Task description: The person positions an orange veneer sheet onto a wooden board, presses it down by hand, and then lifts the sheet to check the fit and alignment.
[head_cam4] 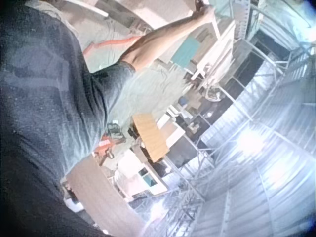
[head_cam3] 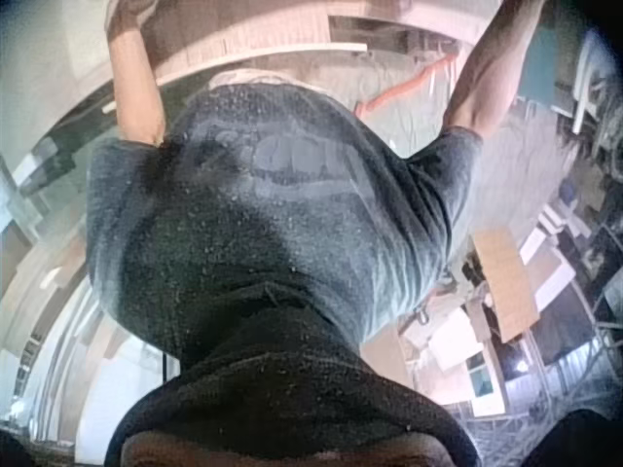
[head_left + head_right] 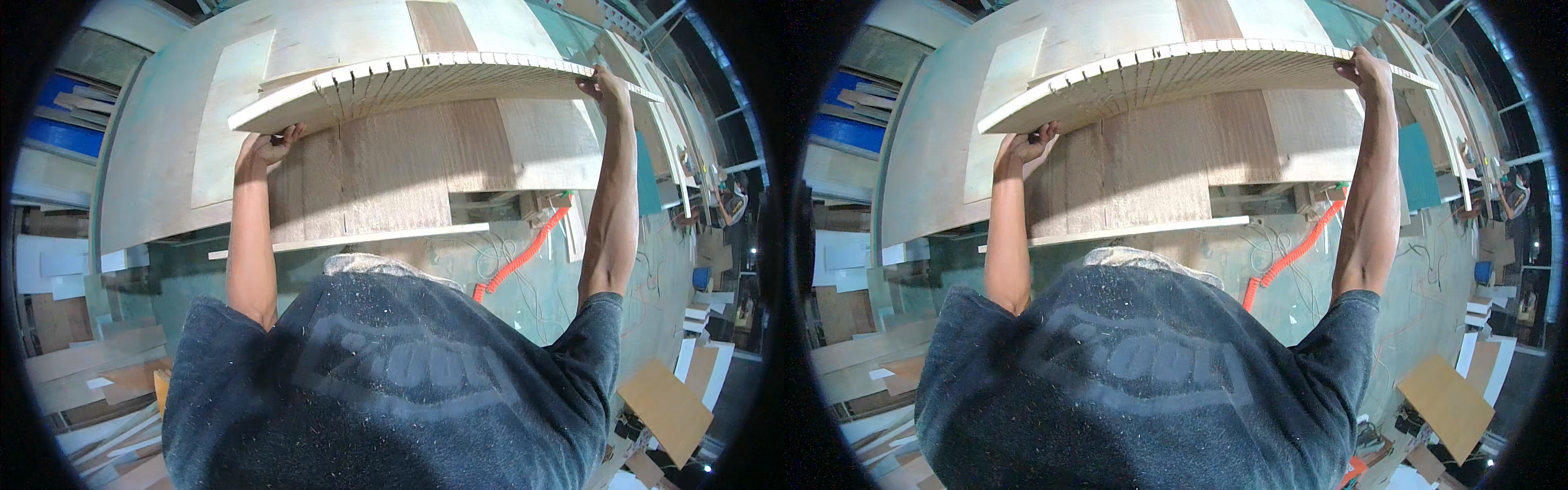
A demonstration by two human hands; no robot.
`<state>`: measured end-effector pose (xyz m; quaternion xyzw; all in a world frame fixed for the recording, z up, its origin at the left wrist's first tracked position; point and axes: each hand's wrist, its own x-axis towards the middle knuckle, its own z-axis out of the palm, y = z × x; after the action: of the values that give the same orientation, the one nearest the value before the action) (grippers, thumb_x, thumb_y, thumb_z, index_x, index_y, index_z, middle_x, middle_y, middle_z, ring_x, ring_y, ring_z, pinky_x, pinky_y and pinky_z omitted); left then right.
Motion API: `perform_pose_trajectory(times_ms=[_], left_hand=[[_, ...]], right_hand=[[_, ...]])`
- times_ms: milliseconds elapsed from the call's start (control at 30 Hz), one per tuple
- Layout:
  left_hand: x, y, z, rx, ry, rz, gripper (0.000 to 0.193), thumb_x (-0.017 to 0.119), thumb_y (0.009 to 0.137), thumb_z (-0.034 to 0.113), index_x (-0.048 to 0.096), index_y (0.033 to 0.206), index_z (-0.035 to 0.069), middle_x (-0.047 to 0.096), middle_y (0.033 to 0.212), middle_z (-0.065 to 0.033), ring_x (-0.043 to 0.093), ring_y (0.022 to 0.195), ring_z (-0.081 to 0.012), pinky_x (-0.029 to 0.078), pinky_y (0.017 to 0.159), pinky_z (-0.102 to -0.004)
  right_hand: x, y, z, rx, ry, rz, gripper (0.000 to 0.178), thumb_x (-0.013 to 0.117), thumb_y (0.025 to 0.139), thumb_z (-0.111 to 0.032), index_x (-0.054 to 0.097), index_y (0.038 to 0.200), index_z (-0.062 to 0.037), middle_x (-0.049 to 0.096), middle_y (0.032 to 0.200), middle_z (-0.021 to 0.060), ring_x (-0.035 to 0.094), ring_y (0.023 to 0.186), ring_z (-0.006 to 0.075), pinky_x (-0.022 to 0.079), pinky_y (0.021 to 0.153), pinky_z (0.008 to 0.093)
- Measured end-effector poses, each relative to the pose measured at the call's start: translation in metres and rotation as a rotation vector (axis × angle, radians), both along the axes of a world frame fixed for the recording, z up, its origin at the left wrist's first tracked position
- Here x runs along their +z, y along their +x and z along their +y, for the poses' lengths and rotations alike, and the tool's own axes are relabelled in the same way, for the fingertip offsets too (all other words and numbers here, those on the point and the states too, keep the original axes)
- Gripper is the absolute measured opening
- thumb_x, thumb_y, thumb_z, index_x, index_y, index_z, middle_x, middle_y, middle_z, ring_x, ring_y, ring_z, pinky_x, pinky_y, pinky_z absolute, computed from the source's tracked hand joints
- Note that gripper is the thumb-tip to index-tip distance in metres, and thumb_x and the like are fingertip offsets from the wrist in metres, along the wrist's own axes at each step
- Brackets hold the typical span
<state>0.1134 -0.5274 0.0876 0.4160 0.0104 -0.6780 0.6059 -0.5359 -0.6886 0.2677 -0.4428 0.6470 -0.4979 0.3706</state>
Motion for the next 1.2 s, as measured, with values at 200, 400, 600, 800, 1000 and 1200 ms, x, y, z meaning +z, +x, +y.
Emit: perform_pose_trajectory(times_ms=[200, 400, 600, 800, 1000, 1200], left_hand=[[-0.007, 0.021, -0.017, 0.021, 0.074, 0.322, 0.053, 0.062, 0.102, 0.007, 0.036, 0.144, -0.011, 0.044, 0.129, -0.0343, 0.068, 0.107, -0.0376, 0.069, 0.079, -0.0305], [-0.01, 0.019, -0.021, 0.013, 0.06, 0.313, 0.047, 0.065, 0.098, 0.001, 0.044, 0.138, -0.012, 0.045, 0.13, -0.0359, 0.065, 0.11, -0.0411, 0.07, 0.078, -0.0314], [-0.017, 0.022, -0.02, 0.068, 0.035, 0.203, 0.043, 0.065, 0.098, 0.0, 0.048, 0.134, -0.012, 0.046, 0.129, -0.0355, 0.062, 0.112, -0.0461, 0.071, 0.076, -0.0344], [-0.02, 0.016, -0.016, 0.034, 0.029, 0.242, 0.048, 0.068, 0.097, 0.002, 0.046, 0.139, -0.009, 0.045, 0.13, -0.035, 0.064, 0.113, -0.0396, 0.07, 0.079, -0.032], [-0.024, 0.023, -0.017, 0.025, -0.007, 0.172, 0.037, 0.063, 0.101, 0.004, 0.05, 0.131, -0.014, 0.046, 0.128, -0.0372, 0.065, 0.109, -0.046, 0.071, 0.073, -0.0329], [-0.01, 0.01, 0.0, 0.008, -0.003, 0.006, 0.036, 0.062, 0.101, 0.003, 0.053, 0.133, -0.009, 0.055, 0.121, -0.0343, 0.068, 0.1, -0.042, 0.069, 0.068, -0.0286]], right_hand=[[0.021, 0.022, -0.023, 0.001, 0.003, 0.031, 0.037, 0.059, 0.102, -0.019, 0.059, 0.111, 0.0168, 0.068, 0.099, 0.0211, 0.073, 0.077, 0.025, 0.068, 0.066, 0.0312], [0.017, 0.014, -0.03, 0.028, 0.046, 0.012, 0.039, 0.062, 0.103, -0.026, 0.06, 0.115, 0.011, 0.067, 0.103, 0.0193, 0.072, 0.076, 0.0221, 0.067, 0.065, 0.0297], [0.01, 0.012, -0.034, 0.028, 0.044, 0.02, 0.04, 0.061, 0.104, -0.029, 0.061, 0.115, 0.01, 0.069, 0.097, 0.0176, 0.072, 0.073, 0.0204, 0.067, 0.065, 0.0298], [0.009, 0.012, -0.017, 0.03, 0.053, 0.05, 0.041, 0.06, 0.105, -0.03, 0.061, 0.113, 0.0099, 0.07, 0.094, 0.017, 0.072, 0.072, 0.0204, 0.066, 0.064, 0.0287], [0.011, 0.014, -0.013, -0.004, 0.041, 0.024, 0.038, 0.06, 0.105, -0.031, 0.062, 0.107, 0.0077, 0.07, 0.092, 0.018, 0.072, 0.071, 0.0207, 0.065, 0.064, 0.0293], [-0.007, -0.009, -0.001, 0.09, 0.069, -0.061, 0.039, 0.061, 0.1, -0.031, 0.058, 0.11, 0.0077, 0.072, 0.088, 0.0209, 0.07, 0.067, 0.0251, 0.068, 0.072, 0.0363]])
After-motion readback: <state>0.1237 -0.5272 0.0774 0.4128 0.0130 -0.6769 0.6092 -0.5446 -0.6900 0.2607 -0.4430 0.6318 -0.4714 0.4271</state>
